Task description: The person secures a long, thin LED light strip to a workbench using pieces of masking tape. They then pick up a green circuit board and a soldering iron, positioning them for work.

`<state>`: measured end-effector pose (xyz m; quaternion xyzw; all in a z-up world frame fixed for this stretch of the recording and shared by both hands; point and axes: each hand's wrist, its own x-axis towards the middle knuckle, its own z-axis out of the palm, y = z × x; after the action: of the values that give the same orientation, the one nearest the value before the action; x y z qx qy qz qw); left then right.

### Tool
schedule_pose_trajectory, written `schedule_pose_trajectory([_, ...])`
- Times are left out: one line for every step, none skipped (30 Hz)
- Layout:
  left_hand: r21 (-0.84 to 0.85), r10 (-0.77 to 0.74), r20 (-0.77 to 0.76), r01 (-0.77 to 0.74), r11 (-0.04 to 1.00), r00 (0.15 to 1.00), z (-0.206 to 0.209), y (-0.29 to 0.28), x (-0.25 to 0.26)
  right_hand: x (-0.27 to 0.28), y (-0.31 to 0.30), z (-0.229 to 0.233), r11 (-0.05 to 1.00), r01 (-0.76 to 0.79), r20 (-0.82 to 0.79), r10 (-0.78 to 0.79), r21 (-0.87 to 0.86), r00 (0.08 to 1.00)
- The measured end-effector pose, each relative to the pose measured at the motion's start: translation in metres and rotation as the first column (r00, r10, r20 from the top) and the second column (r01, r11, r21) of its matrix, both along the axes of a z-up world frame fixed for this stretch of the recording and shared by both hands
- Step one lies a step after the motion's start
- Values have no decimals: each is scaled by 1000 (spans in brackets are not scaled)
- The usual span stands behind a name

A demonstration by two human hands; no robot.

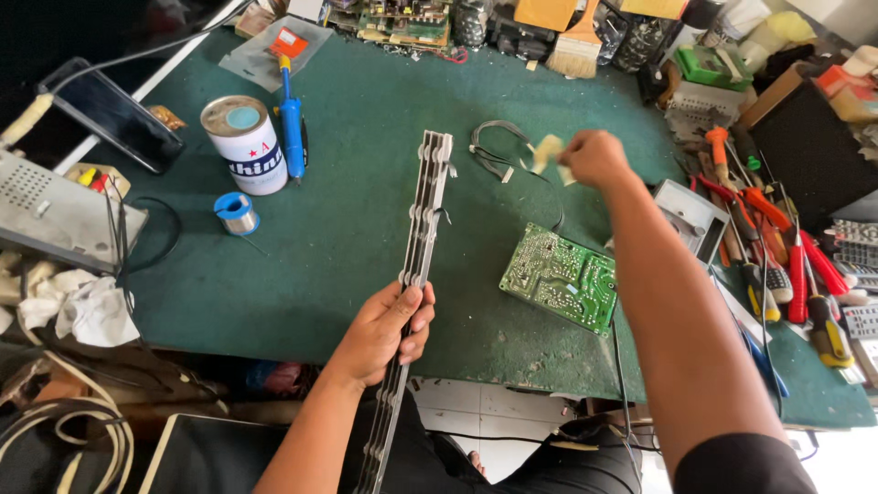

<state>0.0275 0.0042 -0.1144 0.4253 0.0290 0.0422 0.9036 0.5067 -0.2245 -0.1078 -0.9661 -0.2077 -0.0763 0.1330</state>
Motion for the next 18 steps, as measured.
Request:
schedule_pose_trajectory([-4,2,-1,-2,1000,1000,-1,0,0,-15,-9,22,1000,-2,-1,2,-4,1000])
schedule_pose_trajectory([-7,-2,3,2,1000,1000,-1,0,0,-32,-19,43,995,0,40,-4,95,999])
schedule_pose_trajectory([-10,-5,6,6,1000,1000,-1,-1,0,-48,-29,64,981,-2,79,-14,194,997])
schedule_pose_trajectory([-11,-10,7,10,1000,1000,0,0,0,-79,-34,87,981,3,80,-18,193,997])
schedule_pose_trajectory([-18,-24,22,25,1000,999,0,1,-1,-110,-39,109,869,11,-47,14,495,999])
schedule_pose_trajectory([-27,-35,35,36,999,999,-1,0,-3,-141,-44,129,667,59,-157,88,743,984])
schedule_pose_trajectory([-30,-37,34,38,999,999,-2,0,0,-161,-49,138,668,61,-158,86,741,984])
schedule_pose_trajectory([-36,-53,57,55,998,997,-3,1,0,-183,-53,143,562,44,-179,188,826,966])
schedule_pose_trajectory([-41,-68,80,72,997,994,-4,1,0,-204,-59,150,442,40,-184,288,896,940])
schedule_pose_trajectory([-29,-95,92,98,995,991,-4,0,-1,-215,-67,147,432,40,-169,266,901,949])
schedule_pose_trajectory([-23,-71,84,74,997,994,-4,-1,0,-224,-75,144,464,-4,-154,302,886,941])
schedule_pose_trajectory([-22,-63,64,64,998,996,-5,-4,-1,-238,-87,138,500,-31,-153,322,865,934])
schedule_pose_trajectory([-17,-103,66,105,994,992,1,-8,2,-255,-87,139,496,-12,-150,285,868,947])
schedule_pose_trajectory([-32,-58,39,59,998,998,4,-11,-2,-272,-82,136,412,18,-186,370,911,910])
schedule_pose_trajectory([-45,-13,11,14,999,1000,6,-13,-5,-289,-75,131,324,56,-208,456,944,866])
schedule_pose_trajectory([-44,-25,-5,24,999,1000,13,-21,-5,-297,-78,122,323,75,-221,446,943,867])
schedule_pose_trajectory([-6,-24,-13,24,1000,1000,20,-29,-5,-305,-80,113,309,-1,-161,498,951,852])
schedule_pose_trajectory([28,-16,-28,17,999,999,25,-38,-8,-313,-80,102,295,-71,-110,555,953,825])
